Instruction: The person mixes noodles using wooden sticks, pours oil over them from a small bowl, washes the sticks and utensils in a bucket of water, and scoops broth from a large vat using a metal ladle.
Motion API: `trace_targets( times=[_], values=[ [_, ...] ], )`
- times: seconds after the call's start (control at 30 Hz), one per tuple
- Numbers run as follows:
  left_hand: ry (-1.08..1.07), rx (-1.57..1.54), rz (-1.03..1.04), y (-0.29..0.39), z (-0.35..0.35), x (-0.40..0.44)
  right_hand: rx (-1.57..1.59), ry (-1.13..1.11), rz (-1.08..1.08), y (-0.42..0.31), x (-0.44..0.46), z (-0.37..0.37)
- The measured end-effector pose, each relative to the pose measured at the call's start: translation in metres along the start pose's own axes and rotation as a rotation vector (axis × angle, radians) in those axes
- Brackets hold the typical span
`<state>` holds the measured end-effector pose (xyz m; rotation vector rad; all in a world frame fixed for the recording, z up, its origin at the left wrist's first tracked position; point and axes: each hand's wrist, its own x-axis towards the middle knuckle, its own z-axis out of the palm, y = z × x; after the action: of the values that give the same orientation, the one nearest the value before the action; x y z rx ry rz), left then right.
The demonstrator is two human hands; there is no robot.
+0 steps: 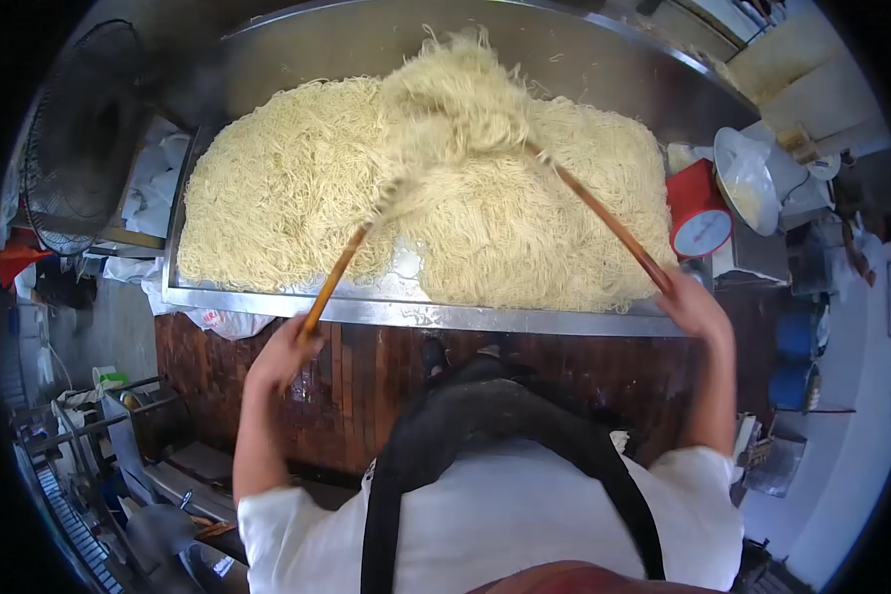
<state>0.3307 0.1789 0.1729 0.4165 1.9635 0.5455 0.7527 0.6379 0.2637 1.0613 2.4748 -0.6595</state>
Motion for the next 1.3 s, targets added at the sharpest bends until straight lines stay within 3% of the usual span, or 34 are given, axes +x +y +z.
trace_targets(
  times=[0.03,0.07,0.1,0.17,0.23,0.3,0.33,0.37,0.43,0.53,0.63,0.7,0.77,0.83,0.9,0.97,1.07,1.17,1.27,1.3],
  values=[
    [0.058,-0.041,0.186,-0.028,0.002,-0.028,0.029,0.041,-0.049,0.014,-0.038,-0.003],
    [0.055,0.088,0.095,-0.02,0.0,-0.062,-0.049,-0.122,0.087,0.002,-0.064,-0.02],
    [-0.003,0.073,0.088,-0.039,0.002,-0.072,-0.023,-0.146,0.053,0.0,-0.07,-0.012],
    [-0.037,0.187,0.047,-0.046,0.027,-0.062,0.032,-0.188,-0.021,-0.001,-0.069,0.015],
    [-0.01,0.219,0.202,-0.034,0.071,-0.015,0.036,-0.152,-0.085,-0.004,-0.017,0.09],
    [-0.112,-0.089,0.277,-0.025,0.118,0.071,0.211,-0.037,-0.168,-0.013,0.068,0.188],
    [-0.041,-0.02,0.336,-0.023,0.145,0.119,0.385,-0.062,-0.154,-0.049,0.096,0.202],
    [-0.079,-0.171,0.402,0.009,0.157,0.136,0.367,-0.047,-0.22,-0.078,0.122,0.203],
    [-0.236,-0.458,0.385,0.063,0.153,0.132,0.466,-0.152,-0.133,-0.145,0.116,0.146],
    [-0.312,-0.73,0.469,0.058,0.138,0.099,0.436,0.012,-0.196,-0.138,0.092,0.135],
    [-0.262,-0.782,0.342,0.02,0.16,0.105,0.366,0.061,-0.066,-0.126,0.076,0.178],
    [-0.216,-0.862,0.279,0.024,0.178,0.107,0.369,0.191,-0.256,-0.135,0.082,0.233],
    [-0.194,-0.923,0.358,0.046,0.163,0.113,0.489,0.122,-0.376,-0.197,0.091,0.217],
    [-0.155,-1.002,0.412,0.072,0.119,0.101,0.669,-0.177,-0.144,-0.269,0.082,0.137],
    [-0.134,-1.039,0.553,0.097,0.074,0.078,0.609,0.021,-0.351,-0.298,0.103,0.106],
    [-0.161,-1.118,0.602,0.122,0.04,0.057,0.683,0.13,-0.373,-0.329,0.093,0.063],
    [-0.098,-0.938,0.609,0.105,0.018,0.074,0.436,0.095,-0.206,-0.31,0.093,0.018],
    [0.012,-0.486,0.385,0.016,-0.003,0.067,0.038,0.194,-0.329,-0.18,0.089,0.024],
    [-0.078,-0.177,0.09,-0.04,-0.028,-0.028,-0.231,0.014,-0.083,-0.099,-0.023,0.007],
    [-0.107,-0.157,0.066,-0.057,-0.034,-0.057,-0.159,-0.051,-0.036,-0.072,-0.055,0.006]
  ],
)
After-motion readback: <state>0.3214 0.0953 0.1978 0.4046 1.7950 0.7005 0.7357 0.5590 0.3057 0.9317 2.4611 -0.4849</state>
